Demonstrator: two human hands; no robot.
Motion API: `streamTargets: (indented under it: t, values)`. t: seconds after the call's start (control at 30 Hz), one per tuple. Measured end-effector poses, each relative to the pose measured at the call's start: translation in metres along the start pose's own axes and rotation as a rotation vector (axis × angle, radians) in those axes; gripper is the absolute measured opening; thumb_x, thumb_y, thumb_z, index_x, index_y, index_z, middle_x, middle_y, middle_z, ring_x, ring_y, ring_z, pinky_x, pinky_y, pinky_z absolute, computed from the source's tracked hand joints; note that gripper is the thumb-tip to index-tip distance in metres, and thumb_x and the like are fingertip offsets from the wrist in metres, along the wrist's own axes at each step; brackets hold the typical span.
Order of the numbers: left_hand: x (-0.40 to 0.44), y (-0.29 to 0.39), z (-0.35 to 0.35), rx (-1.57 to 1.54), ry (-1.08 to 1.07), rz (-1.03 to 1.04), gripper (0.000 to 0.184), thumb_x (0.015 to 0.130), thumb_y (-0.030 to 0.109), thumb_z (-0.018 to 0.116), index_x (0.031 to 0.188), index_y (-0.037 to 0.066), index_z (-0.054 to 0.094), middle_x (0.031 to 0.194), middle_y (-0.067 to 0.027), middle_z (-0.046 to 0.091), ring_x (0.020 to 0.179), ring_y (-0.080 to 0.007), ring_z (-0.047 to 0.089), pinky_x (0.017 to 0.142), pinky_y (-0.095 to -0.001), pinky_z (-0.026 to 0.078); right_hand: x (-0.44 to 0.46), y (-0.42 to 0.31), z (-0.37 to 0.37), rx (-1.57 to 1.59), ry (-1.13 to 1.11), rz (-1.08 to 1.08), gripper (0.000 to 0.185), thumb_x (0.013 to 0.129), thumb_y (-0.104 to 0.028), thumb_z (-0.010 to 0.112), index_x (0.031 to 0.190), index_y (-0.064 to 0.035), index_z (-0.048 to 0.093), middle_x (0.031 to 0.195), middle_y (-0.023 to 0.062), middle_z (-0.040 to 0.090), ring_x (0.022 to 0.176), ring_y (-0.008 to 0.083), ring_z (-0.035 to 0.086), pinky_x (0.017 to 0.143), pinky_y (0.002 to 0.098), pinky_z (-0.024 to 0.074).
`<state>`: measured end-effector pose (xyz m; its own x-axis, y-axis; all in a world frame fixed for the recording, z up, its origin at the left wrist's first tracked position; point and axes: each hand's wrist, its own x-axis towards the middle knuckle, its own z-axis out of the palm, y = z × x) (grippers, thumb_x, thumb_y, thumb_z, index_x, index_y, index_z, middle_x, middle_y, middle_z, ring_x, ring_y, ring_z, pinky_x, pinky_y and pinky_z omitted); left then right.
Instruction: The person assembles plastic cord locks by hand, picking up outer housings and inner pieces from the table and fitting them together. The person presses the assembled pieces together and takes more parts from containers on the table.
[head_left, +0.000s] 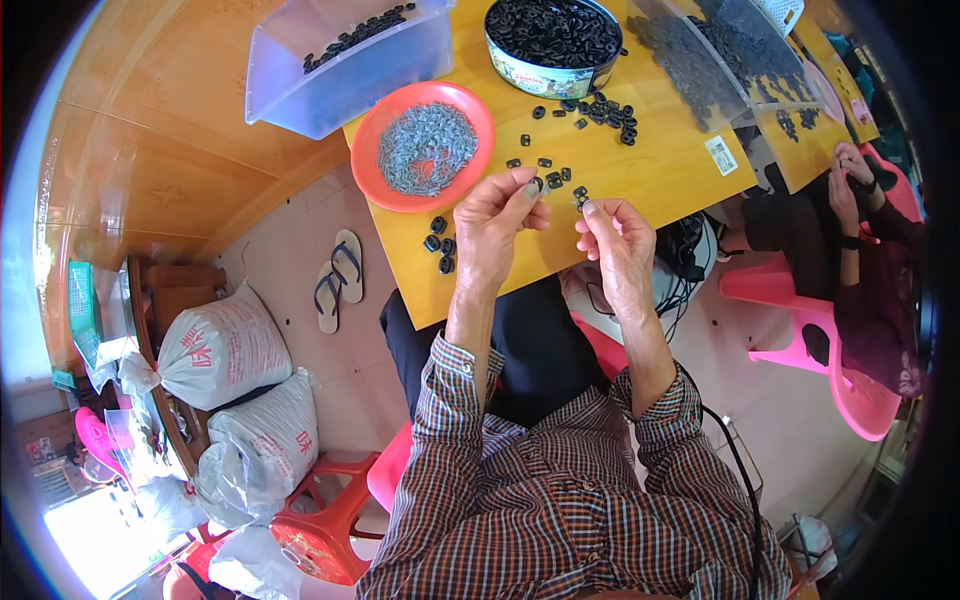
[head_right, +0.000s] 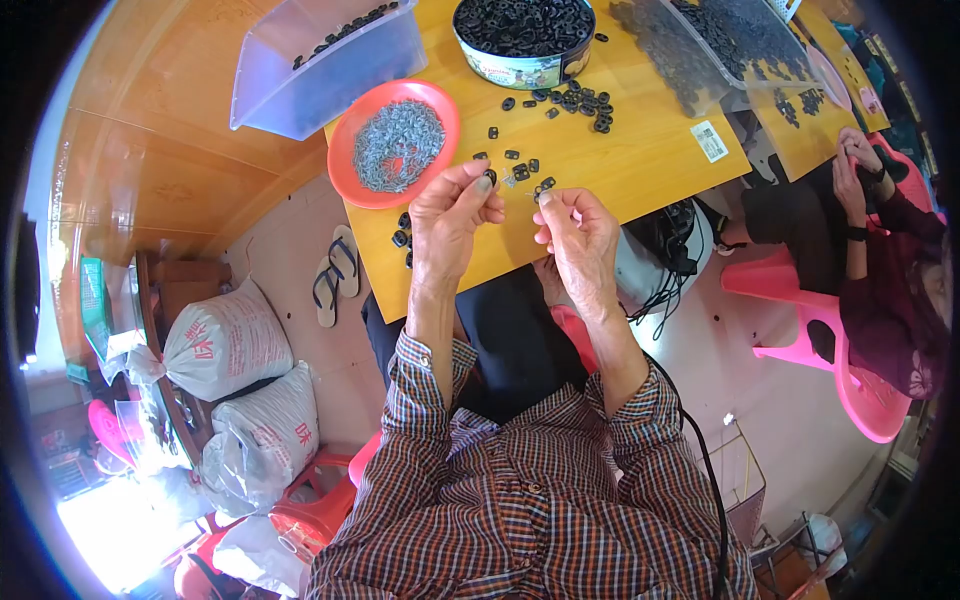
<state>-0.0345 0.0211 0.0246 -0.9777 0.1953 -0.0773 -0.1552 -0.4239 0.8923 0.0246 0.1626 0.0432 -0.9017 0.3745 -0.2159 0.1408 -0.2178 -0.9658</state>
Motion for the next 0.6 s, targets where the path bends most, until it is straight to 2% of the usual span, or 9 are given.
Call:
streamTargets:
  t: [0.1, 0.23, 0.4, 0.6]
  values:
    - [-0.013, -0.003, -0.003, -0.150, -0.021, -0.021, 0.026, 0.087, -0.004, 0.058, 0.113, -0.004, 0.060, 0.088, -0.0077, 0.063, 0.073, -0.0159, 0.065, 0.065, -0.0279, 0.056, -0.001, 0.001, 0.001, -0.003, -0.009, -0.014, 0.018, 0.089, -0.023, 0.062, 0.085, -0.0052, 0.061, 0.073, 0.0010, 0.060, 0.058, 0.0040, 0.052, 0.052, 0.0164, 0.0383]
    - [-0.022, -0.009, -0.009, -0.185, -0.042, -0.023, 0.029, 0.087, -0.006, 0.057, 0.116, -0.003, 0.060, 0.091, -0.0078, 0.062, 0.074, -0.0171, 0.065, 0.066, -0.0293, 0.057, -0.002, 0.002, 0.002, -0.017, -0.022, -0.020, 0.018, 0.089, -0.022, 0.062, 0.084, -0.0054, 0.061, 0.072, 0.0006, 0.060, 0.058, 0.0042, 0.052, 0.052, 0.0168, 0.0382]
    - [-0.027, -0.011, -0.014, -0.401, -0.082, -0.128, 0.028, 0.089, -0.003, 0.057, 0.117, -0.001, 0.059, 0.092, -0.0095, 0.063, 0.077, -0.0175, 0.065, 0.068, -0.0299, 0.056, -0.003, 0.003, 0.004, -0.033, -0.037, -0.018, 0.018, 0.089, -0.023, 0.063, 0.084, -0.0053, 0.061, 0.072, 0.0002, 0.060, 0.058, 0.0045, 0.052, 0.052, 0.0173, 0.0382]
    - [-0.028, -0.016, -0.021, -0.558, -0.121, -0.153, 0.028, 0.090, 0.001, 0.057, 0.118, 0.000, 0.059, 0.095, -0.0117, 0.065, 0.076, -0.0172, 0.064, 0.067, -0.0289, 0.055, -0.004, 0.001, 0.006, -0.050, -0.043, -0.018, 0.018, 0.089, -0.023, 0.063, 0.085, -0.0054, 0.062, 0.072, -0.0001, 0.060, 0.059, 0.0046, 0.052, 0.052, 0.0177, 0.0383]
